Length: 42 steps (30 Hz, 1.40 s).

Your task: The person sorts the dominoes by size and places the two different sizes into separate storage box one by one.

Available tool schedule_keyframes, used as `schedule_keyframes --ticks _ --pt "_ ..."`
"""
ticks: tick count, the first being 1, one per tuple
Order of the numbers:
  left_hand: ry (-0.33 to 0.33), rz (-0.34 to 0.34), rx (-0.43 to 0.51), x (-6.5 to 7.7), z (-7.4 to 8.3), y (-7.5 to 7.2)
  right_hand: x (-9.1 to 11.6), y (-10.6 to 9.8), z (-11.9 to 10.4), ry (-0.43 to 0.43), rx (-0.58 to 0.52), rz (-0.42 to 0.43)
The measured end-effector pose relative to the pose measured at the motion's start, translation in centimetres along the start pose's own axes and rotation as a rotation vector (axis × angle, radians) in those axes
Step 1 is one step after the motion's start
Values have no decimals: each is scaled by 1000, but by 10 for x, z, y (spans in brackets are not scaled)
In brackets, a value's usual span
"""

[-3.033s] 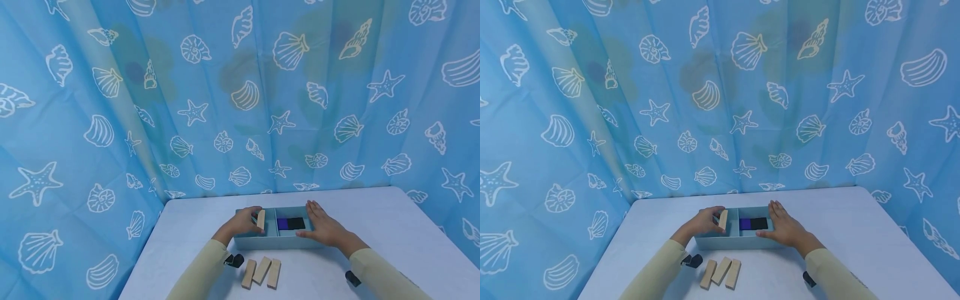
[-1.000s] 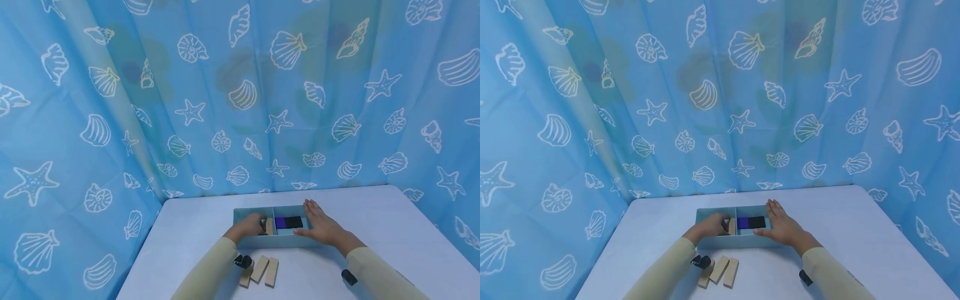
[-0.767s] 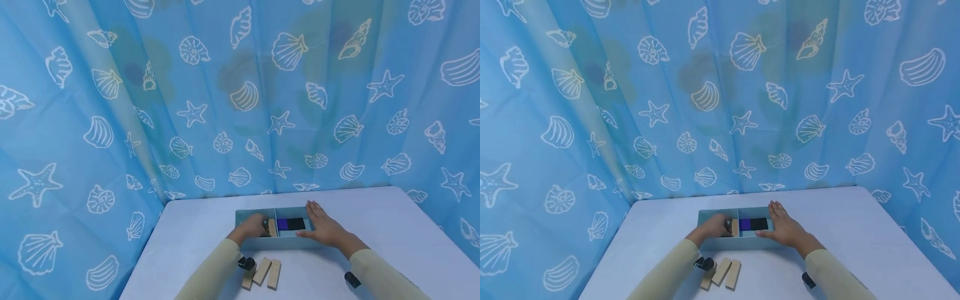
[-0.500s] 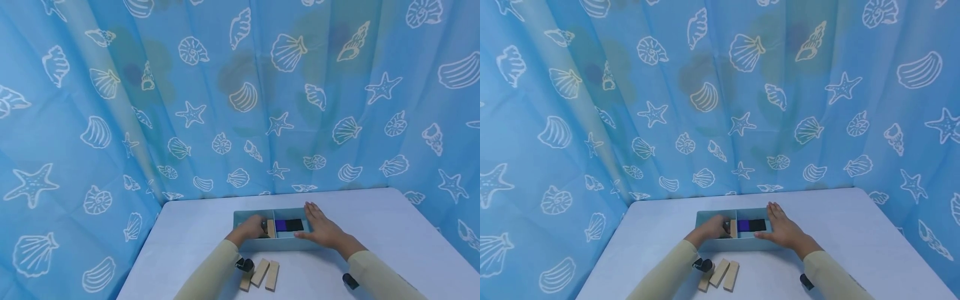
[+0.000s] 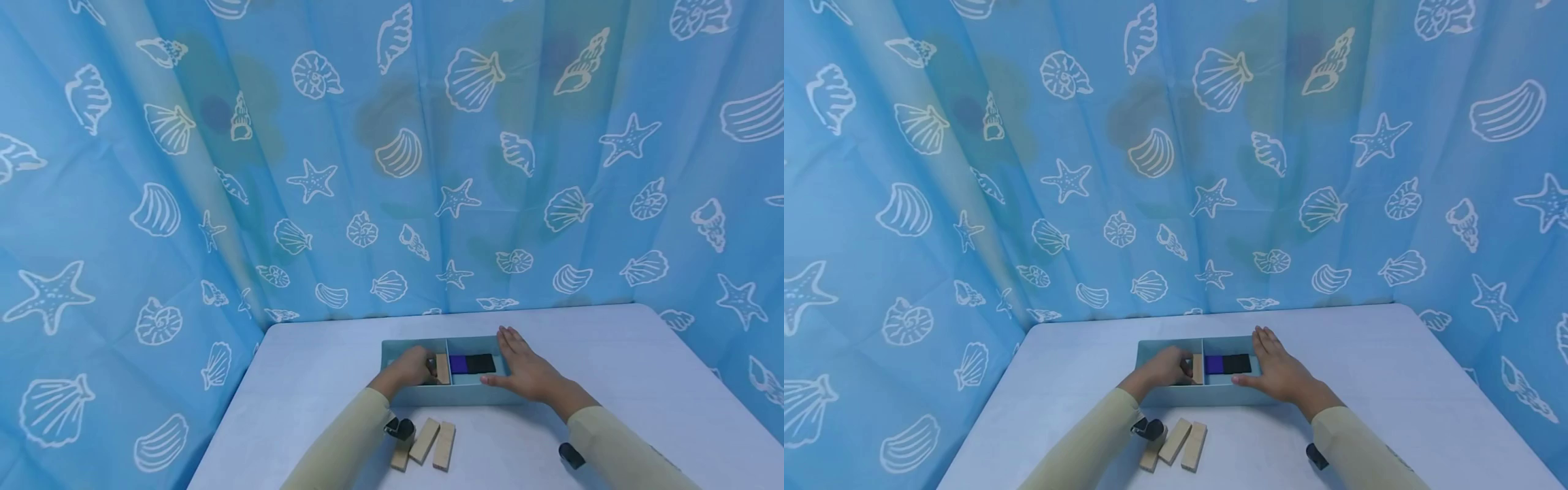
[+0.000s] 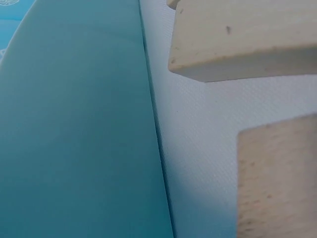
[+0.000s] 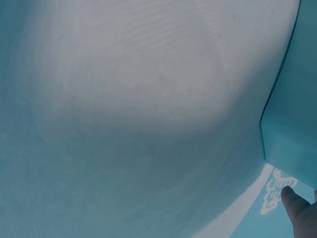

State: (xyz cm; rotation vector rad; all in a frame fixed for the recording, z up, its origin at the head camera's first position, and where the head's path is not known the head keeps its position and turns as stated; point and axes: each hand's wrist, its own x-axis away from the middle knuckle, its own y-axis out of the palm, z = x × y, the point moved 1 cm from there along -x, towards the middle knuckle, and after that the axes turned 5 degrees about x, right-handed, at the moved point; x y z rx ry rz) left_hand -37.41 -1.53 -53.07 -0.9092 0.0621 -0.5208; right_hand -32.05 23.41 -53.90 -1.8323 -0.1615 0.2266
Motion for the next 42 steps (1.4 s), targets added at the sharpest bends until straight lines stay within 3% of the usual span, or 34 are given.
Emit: schedule_keyframes --ticks 10,17,23,34,42 --pt "7 3 2 3 -4 -6 -2 0 -5 3 -27 -17" --pt "10 -3 93 19 -6 -13 2 1 -9 -5 -23 -29" --pt "53 -6 209 31 -4 -21 3 0 -10 -19 -19 -25" --pt "160 57 330 59 -9 -32 2 2 -10 -7 -22 -38" --pt "184 149 318 77 -10 -42 -2 -2 -2 -7 0 -23"
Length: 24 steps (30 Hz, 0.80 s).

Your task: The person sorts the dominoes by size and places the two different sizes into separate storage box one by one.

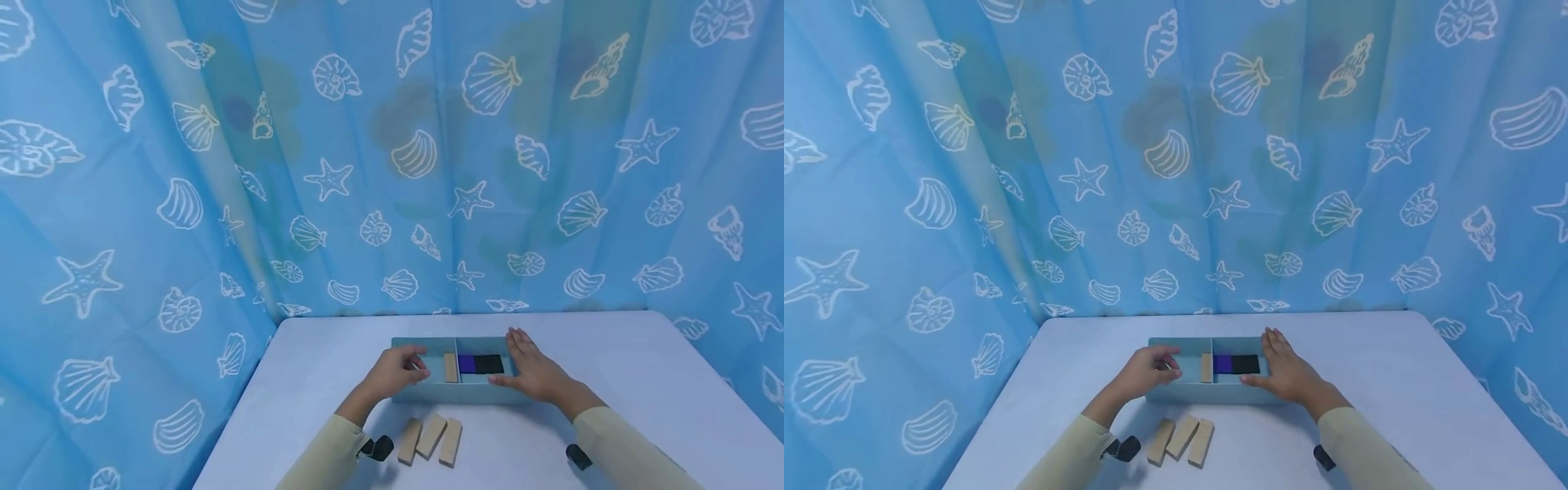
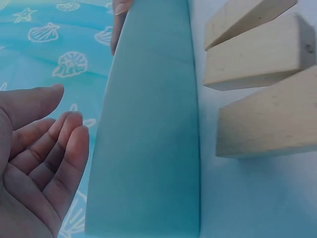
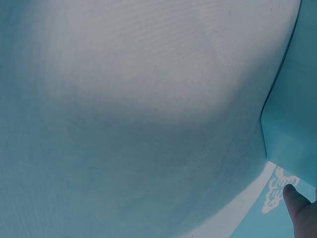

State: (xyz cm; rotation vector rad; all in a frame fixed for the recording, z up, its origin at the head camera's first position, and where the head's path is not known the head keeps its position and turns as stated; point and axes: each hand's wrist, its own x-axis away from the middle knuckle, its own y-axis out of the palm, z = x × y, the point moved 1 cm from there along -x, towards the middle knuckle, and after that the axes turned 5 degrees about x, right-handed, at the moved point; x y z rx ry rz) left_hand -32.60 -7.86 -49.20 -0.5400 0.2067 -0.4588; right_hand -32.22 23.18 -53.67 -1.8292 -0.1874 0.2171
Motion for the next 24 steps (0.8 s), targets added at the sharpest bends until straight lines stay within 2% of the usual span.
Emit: schedule_keyframes --ticks 7,16,20,24 --pt "9 29 33 13 -7 2 -1 0 5 1 2 1" --pt "-52 13 5 34 -11 5 0 4 6 20 -21 -14" --pt "-106 -26 -31 43 -16 2 -1 4 3 7 -11 -4" --pt "-167 -99 -55 51 -20 0 -3 2 2 -1 4 -5"
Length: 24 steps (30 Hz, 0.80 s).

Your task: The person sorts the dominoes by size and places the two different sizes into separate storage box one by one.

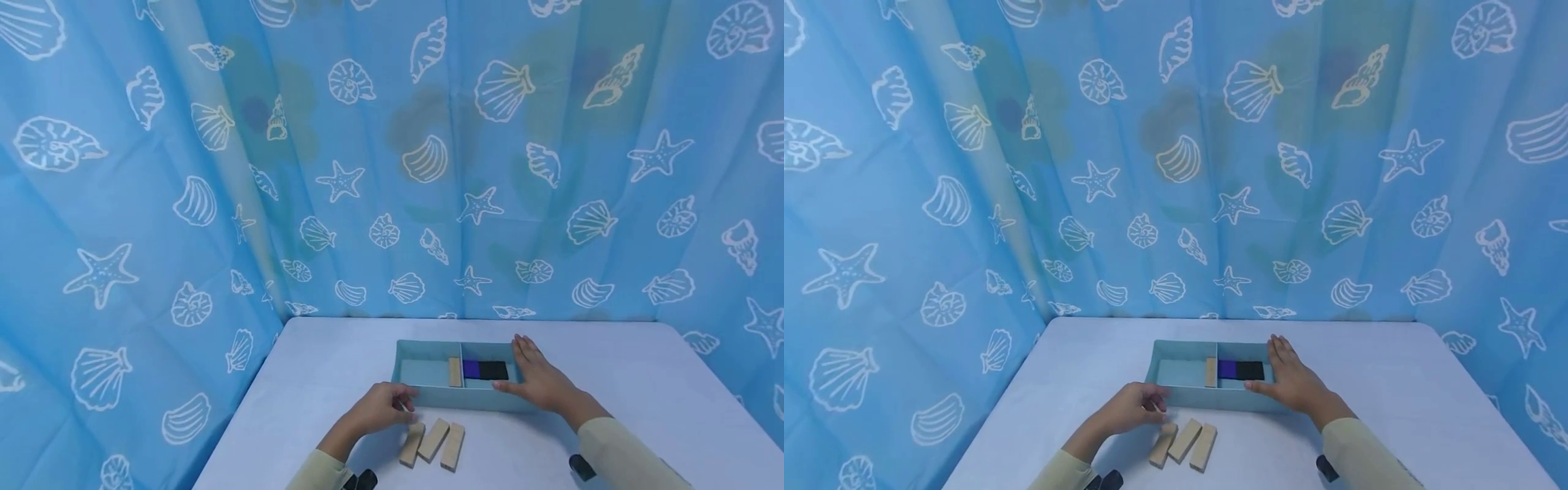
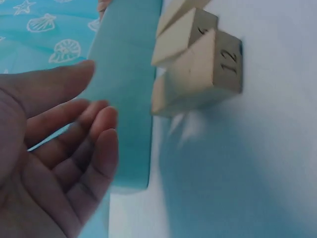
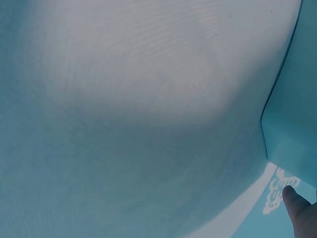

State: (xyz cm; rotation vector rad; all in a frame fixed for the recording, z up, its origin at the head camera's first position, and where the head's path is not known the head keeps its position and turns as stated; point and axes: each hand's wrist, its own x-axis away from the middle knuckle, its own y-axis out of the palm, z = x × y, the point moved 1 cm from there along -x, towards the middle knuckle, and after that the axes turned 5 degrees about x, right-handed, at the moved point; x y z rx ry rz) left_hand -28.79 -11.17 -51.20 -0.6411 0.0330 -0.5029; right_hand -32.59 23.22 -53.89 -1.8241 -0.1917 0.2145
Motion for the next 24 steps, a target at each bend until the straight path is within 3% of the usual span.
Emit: schedule_keyframes --ticks 10,16,24 --pt "-168 -129 -109 14 -15 -5 -2 -2 -3 1 -27 -4" --pt "-221 -145 -158 13 -18 -6 -3 -4 -6 3 -25 14" --pt "-261 -177 -190 14 -18 7 0 -4 -4 3 -23 -22"
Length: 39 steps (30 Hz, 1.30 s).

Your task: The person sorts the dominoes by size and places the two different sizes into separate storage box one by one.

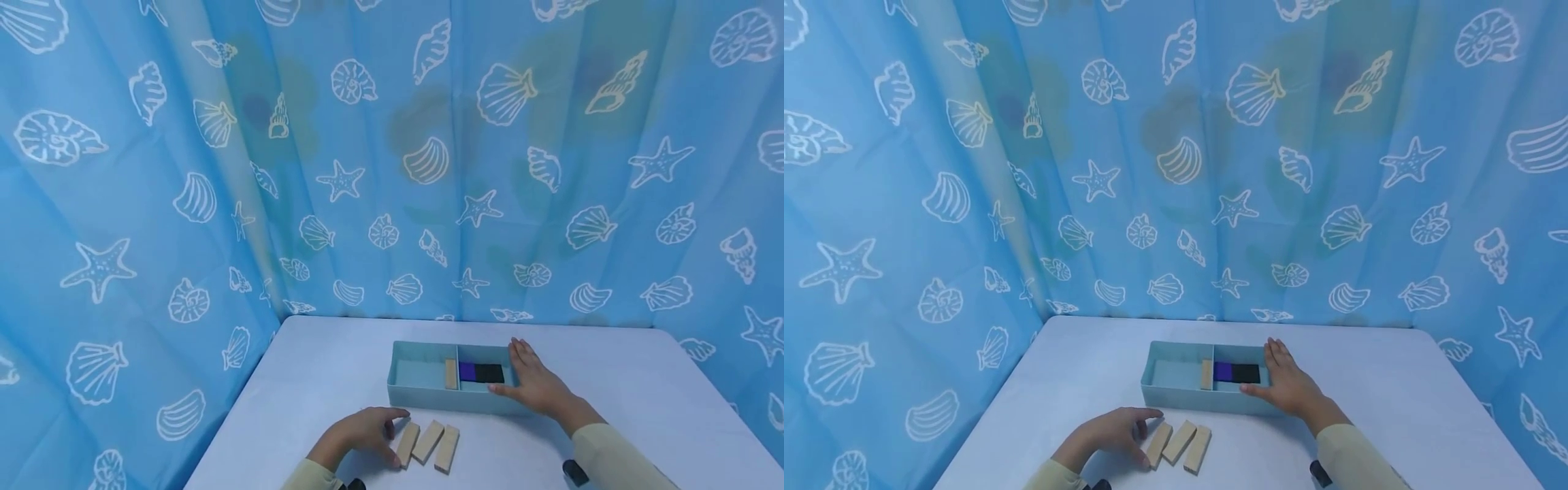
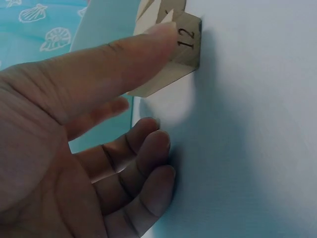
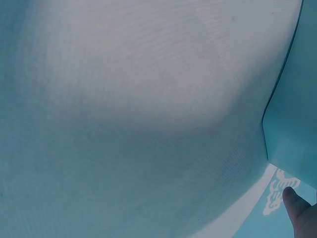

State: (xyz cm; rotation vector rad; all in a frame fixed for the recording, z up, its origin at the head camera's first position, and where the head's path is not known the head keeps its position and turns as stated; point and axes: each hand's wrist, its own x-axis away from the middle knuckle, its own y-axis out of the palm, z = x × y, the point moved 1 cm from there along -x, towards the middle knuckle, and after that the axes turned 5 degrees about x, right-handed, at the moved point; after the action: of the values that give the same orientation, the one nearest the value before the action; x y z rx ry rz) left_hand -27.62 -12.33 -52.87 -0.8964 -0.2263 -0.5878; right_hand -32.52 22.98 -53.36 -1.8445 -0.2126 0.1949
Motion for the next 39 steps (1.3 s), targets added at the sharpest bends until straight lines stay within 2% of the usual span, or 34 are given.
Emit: schedule_keyframes --ticks 7,12,16,28,34,39 --pt "10 28 -42 2 1 4 2 2 0 4 16 9" --pt "15 20 17 7 0 8 3 5 -1 2 -1 -2" --pt "50 5 38 9 -1 10 4 5 -1 -6 7 2" --pt "192 47 119 11 -9 13 1 3 -2 -19 18 12" --pt "184 108 142 7 -11 13 1 1 -2 -31 19 20" --pt "153 116 181 7 -10 14 2 1 -2 -43 18 25"
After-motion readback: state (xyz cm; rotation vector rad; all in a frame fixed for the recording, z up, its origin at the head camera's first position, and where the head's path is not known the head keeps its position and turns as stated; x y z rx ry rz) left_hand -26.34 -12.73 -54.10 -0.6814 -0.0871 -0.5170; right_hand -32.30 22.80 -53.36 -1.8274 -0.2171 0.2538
